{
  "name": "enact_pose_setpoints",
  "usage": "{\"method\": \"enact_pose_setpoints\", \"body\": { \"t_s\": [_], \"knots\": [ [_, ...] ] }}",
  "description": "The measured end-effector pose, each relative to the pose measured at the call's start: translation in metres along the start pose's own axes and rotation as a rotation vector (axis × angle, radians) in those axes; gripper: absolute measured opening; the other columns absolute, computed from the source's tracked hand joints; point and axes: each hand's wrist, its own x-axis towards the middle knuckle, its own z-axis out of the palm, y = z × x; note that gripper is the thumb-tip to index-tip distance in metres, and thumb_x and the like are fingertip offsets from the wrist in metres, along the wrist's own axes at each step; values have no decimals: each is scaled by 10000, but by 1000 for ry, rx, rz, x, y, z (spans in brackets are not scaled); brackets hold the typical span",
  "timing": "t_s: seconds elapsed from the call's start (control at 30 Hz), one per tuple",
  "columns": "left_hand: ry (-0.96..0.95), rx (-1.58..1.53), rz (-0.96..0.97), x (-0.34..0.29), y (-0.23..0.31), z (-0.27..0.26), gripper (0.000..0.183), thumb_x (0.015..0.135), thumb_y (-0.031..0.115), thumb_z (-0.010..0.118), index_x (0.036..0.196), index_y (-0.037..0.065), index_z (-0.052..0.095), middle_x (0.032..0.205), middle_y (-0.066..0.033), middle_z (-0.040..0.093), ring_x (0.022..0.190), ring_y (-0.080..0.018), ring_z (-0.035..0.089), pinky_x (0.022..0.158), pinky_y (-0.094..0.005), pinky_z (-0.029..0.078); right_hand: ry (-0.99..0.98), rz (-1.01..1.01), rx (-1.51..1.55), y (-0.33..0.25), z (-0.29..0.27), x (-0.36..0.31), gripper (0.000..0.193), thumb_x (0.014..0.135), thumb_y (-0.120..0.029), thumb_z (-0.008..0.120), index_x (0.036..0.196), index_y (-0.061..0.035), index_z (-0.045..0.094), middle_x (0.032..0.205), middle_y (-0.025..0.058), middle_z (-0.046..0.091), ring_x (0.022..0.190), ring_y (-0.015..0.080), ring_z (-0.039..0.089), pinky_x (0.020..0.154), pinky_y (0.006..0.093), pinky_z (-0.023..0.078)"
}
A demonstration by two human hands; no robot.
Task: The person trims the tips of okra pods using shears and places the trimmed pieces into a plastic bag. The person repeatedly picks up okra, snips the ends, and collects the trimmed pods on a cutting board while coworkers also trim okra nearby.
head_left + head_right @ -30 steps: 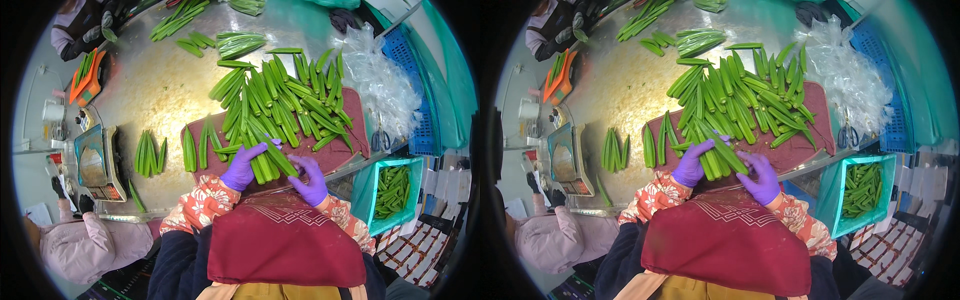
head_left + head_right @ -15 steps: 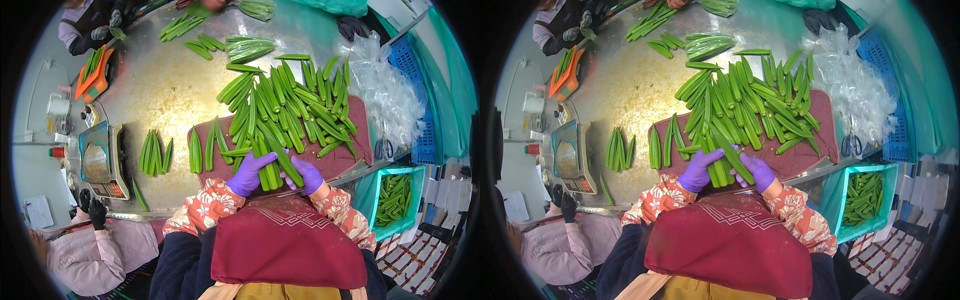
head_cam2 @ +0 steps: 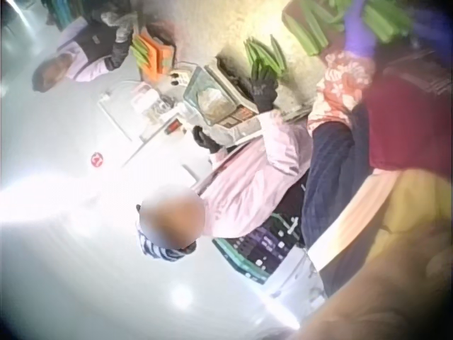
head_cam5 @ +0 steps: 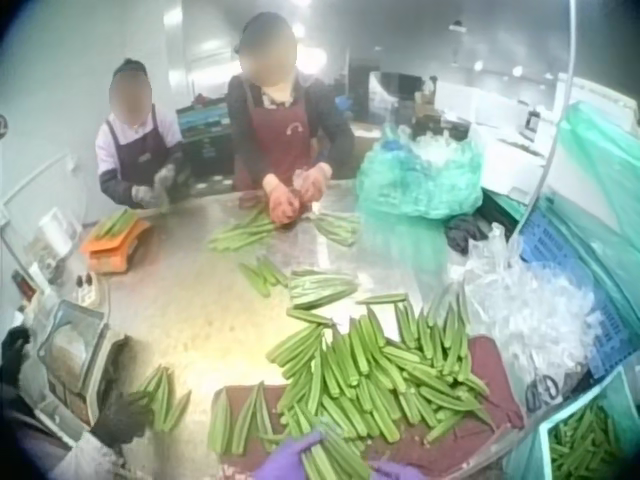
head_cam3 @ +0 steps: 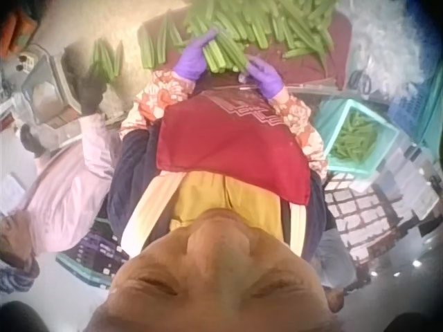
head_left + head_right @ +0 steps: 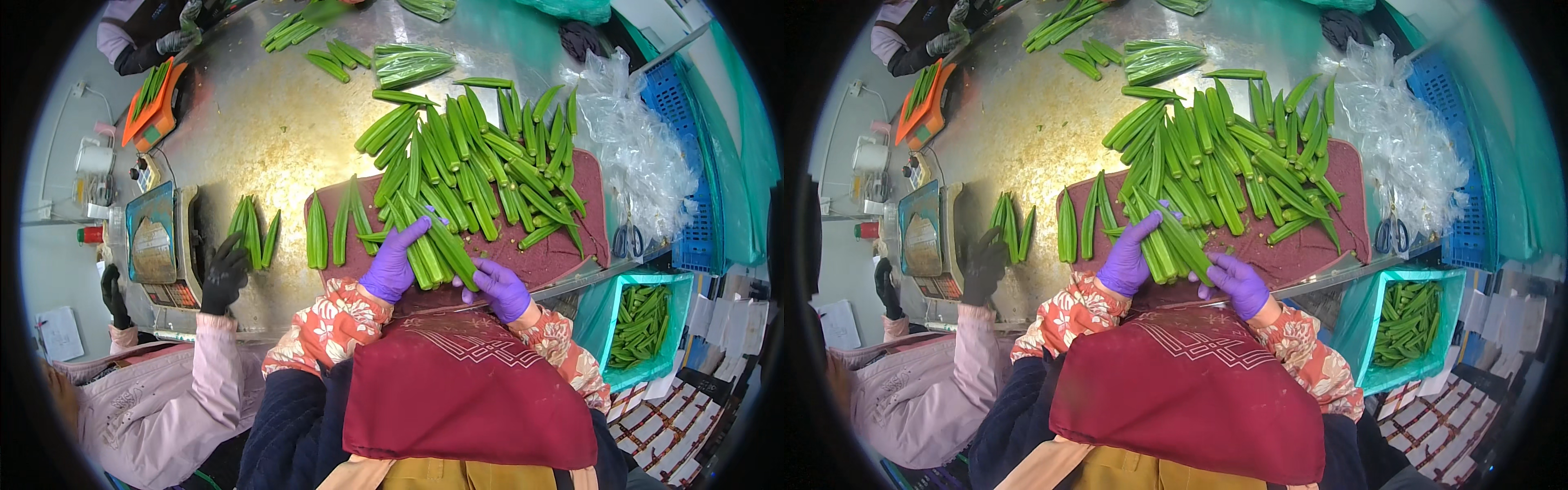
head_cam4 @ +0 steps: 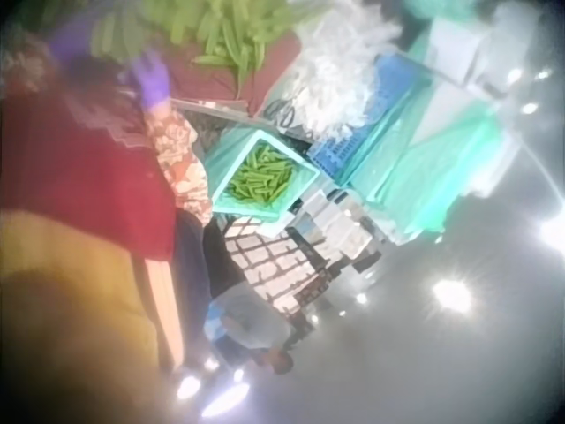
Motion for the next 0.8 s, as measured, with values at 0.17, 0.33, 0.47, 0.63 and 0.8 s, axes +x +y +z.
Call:
{"method": "enact_pose_setpoints", "body": {
  "t_s": [0.17, 0.33, 0.47, 0.63, 0.8],
  "knots": [
    [-167, 11, -70, -2, 2, 6, 439, 881, 161, 501, 1261, 15, 336, 1210, -189, 502, 1084, -272, 508, 933, -416, 430, -74, 68, 186, 2, 1, 0, 355, 928, -271, 455, 1149, 5, 472, 910, 122, 603, 664, 156, 565, 614, 258, 470],
    [-210, 43, -134, -6, 8, 6, 505, 873, 164, 495, 1306, 6, 288, 1229, -208, 481, 1110, -294, 493, 963, -433, 401, -165, 101, 221, -2, 6, 8, 353, 938, -303, 417, 1115, -3, 476, 886, 145, 611, 648, 184, 568, 585, 265, 467],
    [-242, -47, -163, -10, 9, 4, 541, 867, 164, 489, 1333, 14, 257, 1253, -218, 453, 1135, -310, 478, 970, -446, 396, -307, 176, 483, 0, 2, 14, 351, 944, -288, 392, 1130, 0, 467, 892, 152, 611, 639, 198, 564, 579, 280, 463],
    [-290, 2, -107, -11, 12, 6, 557, 848, 158, 521, 1323, 12, 270, 1239, -221, 462, 1129, -312, 481, 956, -452, 413, -302, 212, 613, 8, 3, 18, 348, 951, -265, 352, 1136, 6, 469, 894, 154, 611, 640, 210, 562, 584, 310, 460],
    [-174, 68, -113, -11, 10, 4, 540, 846, 165, 540, 1302, 7, 298, 1160, -185, 516, 1084, -269, 516, 932, -408, 437, -226, 231, 532, 7, 5, 19, 373, 950, -299, 356, 1128, 5, 477, 887, 149, 608, 637, 204, 555, 588, 305, 455]
  ]
}}
